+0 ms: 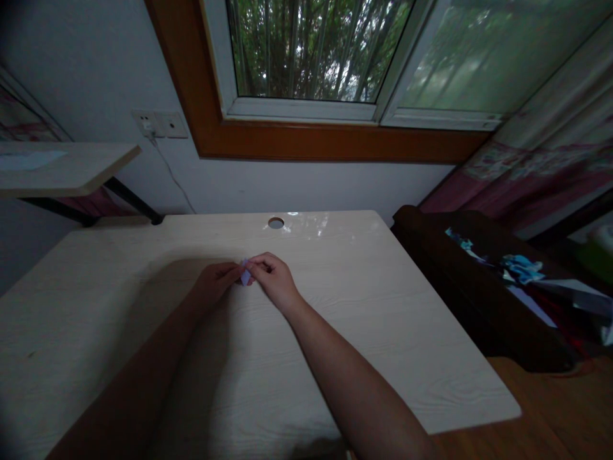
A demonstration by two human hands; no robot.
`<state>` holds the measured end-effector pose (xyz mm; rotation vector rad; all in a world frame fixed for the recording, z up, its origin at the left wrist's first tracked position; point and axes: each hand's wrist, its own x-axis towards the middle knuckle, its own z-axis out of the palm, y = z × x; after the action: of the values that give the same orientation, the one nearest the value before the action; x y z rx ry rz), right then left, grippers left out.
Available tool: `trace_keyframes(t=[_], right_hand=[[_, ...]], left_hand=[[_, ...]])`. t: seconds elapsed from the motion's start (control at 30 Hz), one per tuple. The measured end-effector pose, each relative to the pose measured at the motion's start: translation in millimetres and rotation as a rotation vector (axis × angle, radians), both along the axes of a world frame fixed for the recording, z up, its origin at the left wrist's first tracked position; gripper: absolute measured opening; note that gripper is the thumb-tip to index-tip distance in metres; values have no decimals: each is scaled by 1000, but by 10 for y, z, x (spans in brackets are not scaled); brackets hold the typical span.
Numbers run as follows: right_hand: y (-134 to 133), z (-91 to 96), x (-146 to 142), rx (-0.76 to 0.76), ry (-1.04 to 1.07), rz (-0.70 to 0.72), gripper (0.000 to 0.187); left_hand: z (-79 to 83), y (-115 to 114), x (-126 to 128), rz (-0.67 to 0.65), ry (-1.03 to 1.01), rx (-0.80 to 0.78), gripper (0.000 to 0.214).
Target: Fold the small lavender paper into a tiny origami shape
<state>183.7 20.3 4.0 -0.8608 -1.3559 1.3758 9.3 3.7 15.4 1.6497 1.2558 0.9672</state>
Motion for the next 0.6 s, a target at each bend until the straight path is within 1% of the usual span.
trace_keyframes(t=[0.07,0.13,0.23,0.37,0.6], right_hand=[[11,-13,10,37,-44,-47,22],[22,-30,22,72,-84,-90,18],[34,-55,37,97,-123,-97,17],[34,-56,39,112,-188,-92,17],[14,-34,33,174,-262,-60,14]], left_hand=[[-12,7,-2,-16,13,14,36],[-12,12,-1,-5,28,49,34],[6,10,3,54,9,86,28],[1,6,2,119,-84,70,23],[-33,21,-20,98,-140,22,20]])
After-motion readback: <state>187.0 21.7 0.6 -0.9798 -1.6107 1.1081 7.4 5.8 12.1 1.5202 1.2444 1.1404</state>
